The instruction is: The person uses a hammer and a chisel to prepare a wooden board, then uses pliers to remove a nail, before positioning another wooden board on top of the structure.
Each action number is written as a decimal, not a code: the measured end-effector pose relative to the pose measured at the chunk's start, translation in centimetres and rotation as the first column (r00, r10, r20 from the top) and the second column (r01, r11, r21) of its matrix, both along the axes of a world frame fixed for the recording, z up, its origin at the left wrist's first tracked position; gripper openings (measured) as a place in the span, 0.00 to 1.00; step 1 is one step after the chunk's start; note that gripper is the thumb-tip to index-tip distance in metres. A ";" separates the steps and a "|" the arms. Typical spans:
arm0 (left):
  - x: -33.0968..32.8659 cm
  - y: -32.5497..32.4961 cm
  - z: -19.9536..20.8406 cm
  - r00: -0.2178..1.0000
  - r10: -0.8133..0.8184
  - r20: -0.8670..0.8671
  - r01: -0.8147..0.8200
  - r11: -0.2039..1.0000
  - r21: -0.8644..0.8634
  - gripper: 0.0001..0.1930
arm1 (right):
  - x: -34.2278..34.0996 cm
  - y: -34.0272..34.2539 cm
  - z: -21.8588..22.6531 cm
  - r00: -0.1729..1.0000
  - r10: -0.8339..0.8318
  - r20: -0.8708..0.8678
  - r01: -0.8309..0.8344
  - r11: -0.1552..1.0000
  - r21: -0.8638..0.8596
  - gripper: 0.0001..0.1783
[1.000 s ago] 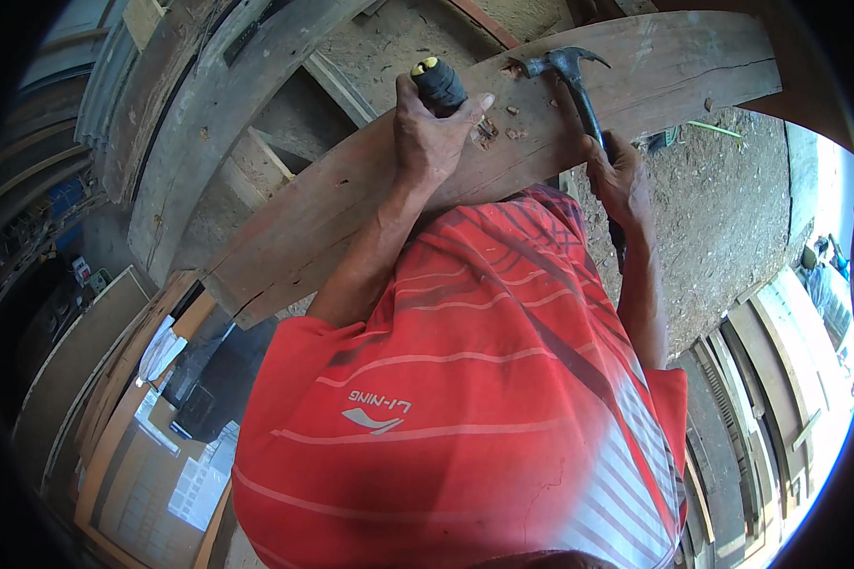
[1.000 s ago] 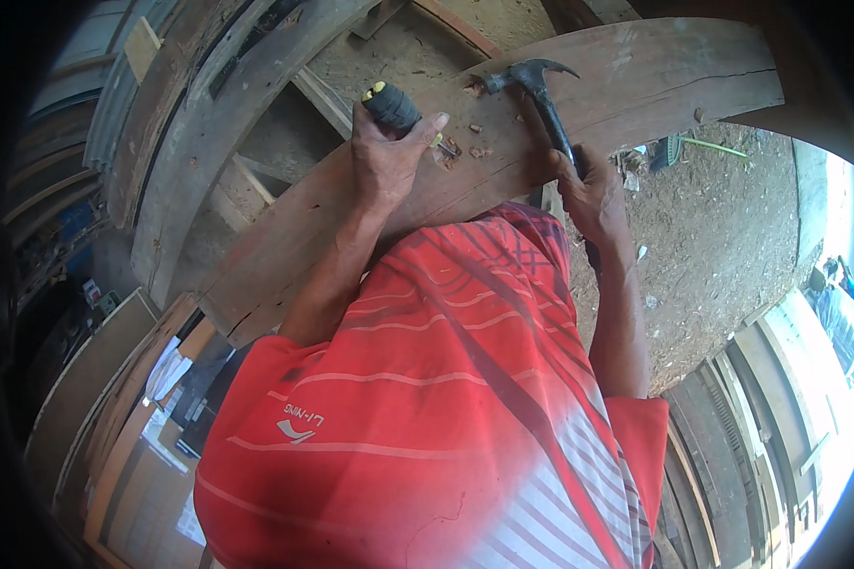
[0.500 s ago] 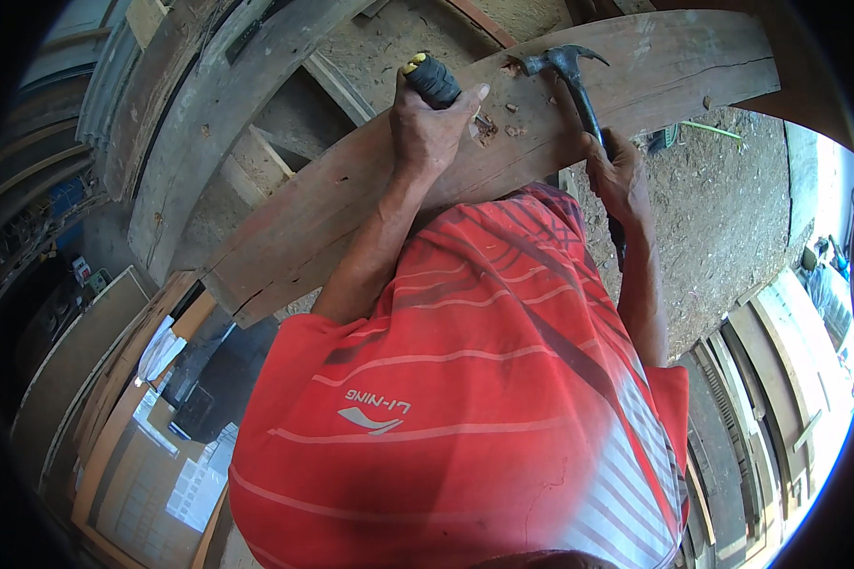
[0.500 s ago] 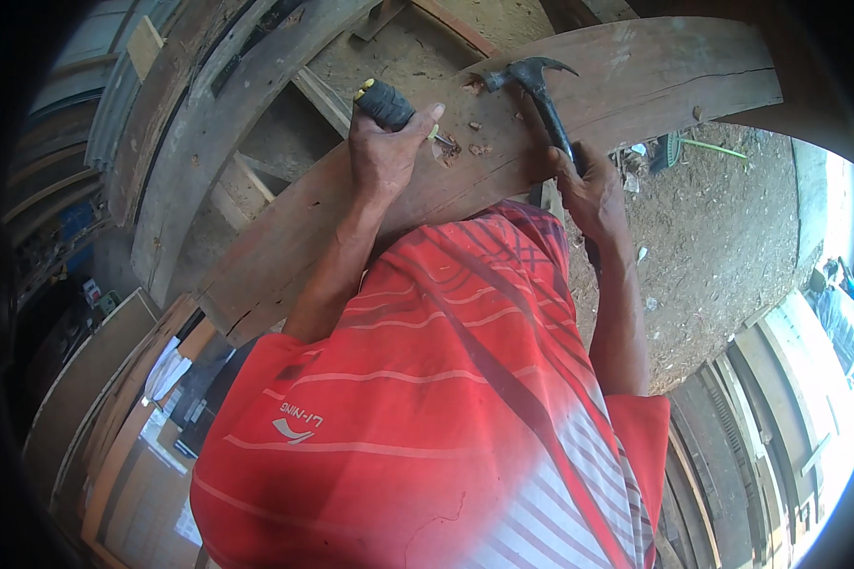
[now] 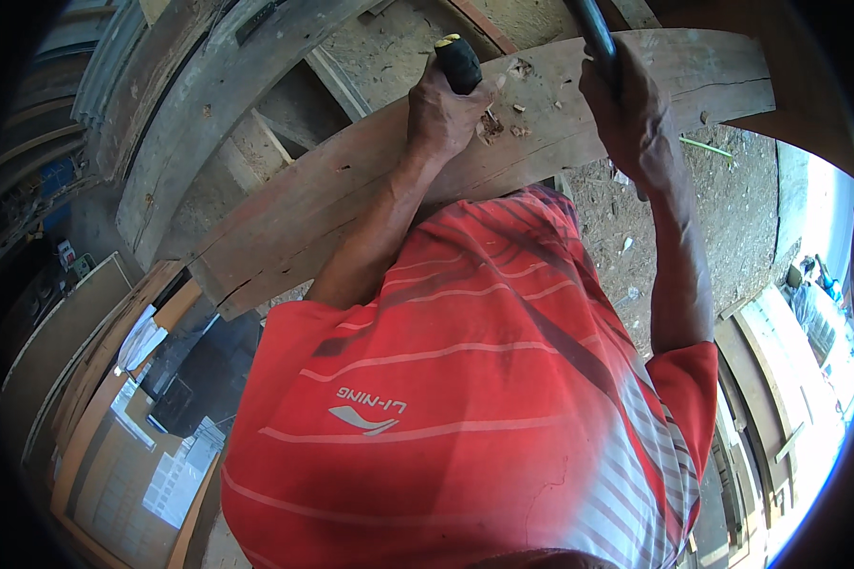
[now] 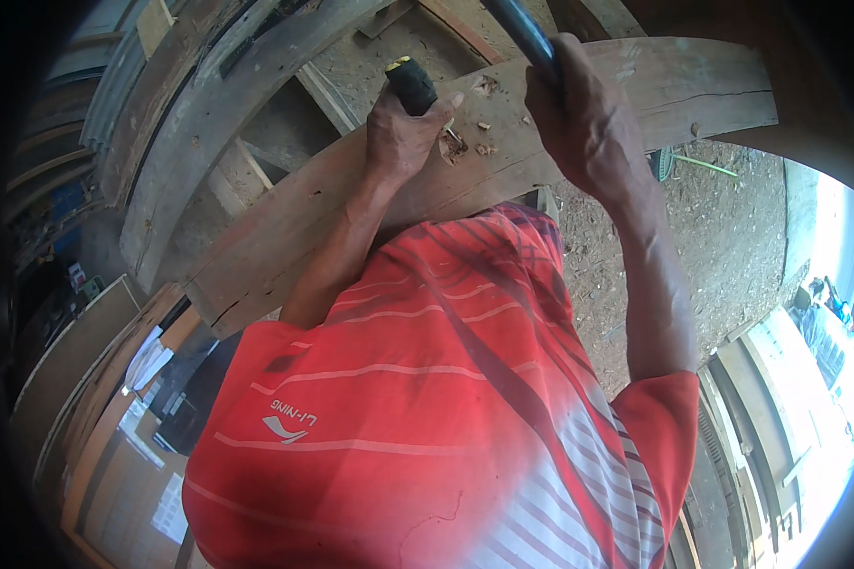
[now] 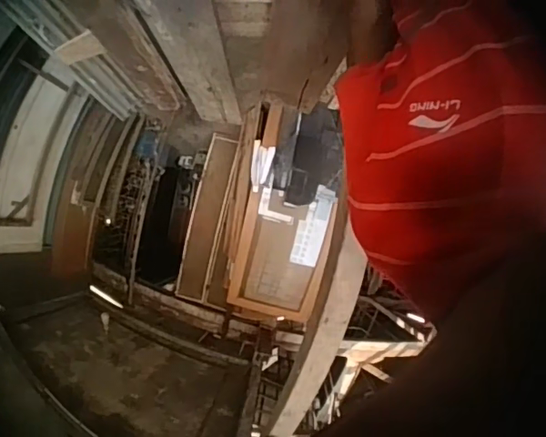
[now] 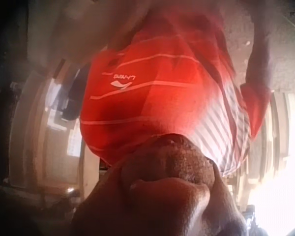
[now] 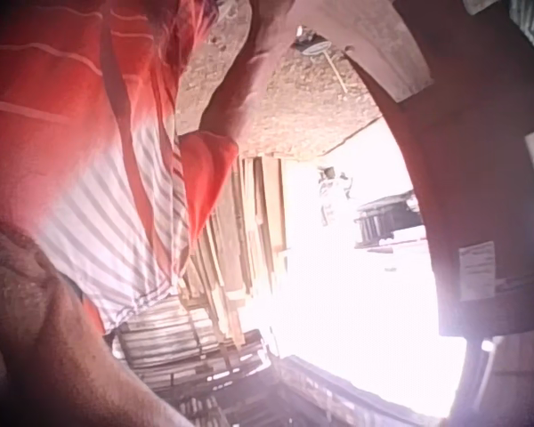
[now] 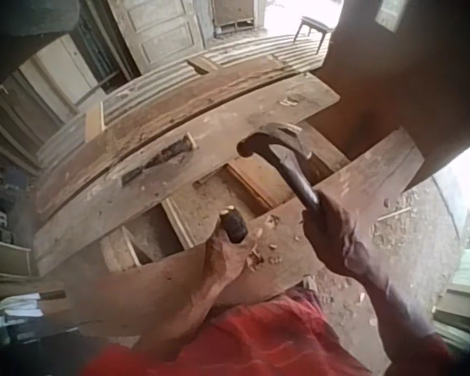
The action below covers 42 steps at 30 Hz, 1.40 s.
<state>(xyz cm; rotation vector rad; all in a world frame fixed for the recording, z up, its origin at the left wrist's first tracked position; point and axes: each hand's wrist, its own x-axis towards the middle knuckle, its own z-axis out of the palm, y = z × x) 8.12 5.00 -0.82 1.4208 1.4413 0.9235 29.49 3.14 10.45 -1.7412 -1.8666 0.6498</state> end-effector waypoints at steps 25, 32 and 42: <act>-3.6 1.3 -2.1 0.860 -0.465 0.209 0.466 0.884 0.046 0.13 | 2.5 3.1 -4.4 0.960 0.219 0.175 -0.163 0.944 -0.287 0.11; -3.4 1.0 -0.1 0.834 -0.361 0.418 0.423 0.904 -0.062 0.10 | 4.2 -2.1 -6.0 0.993 0.019 0.112 0.019 0.943 -0.332 0.16; -2.6 -1.2 0.4 0.949 -0.291 -0.123 0.307 0.941 0.141 0.22 | 3.8 -4.8 -10.0 0.943 -0.267 -0.201 0.175 0.907 -0.384 0.25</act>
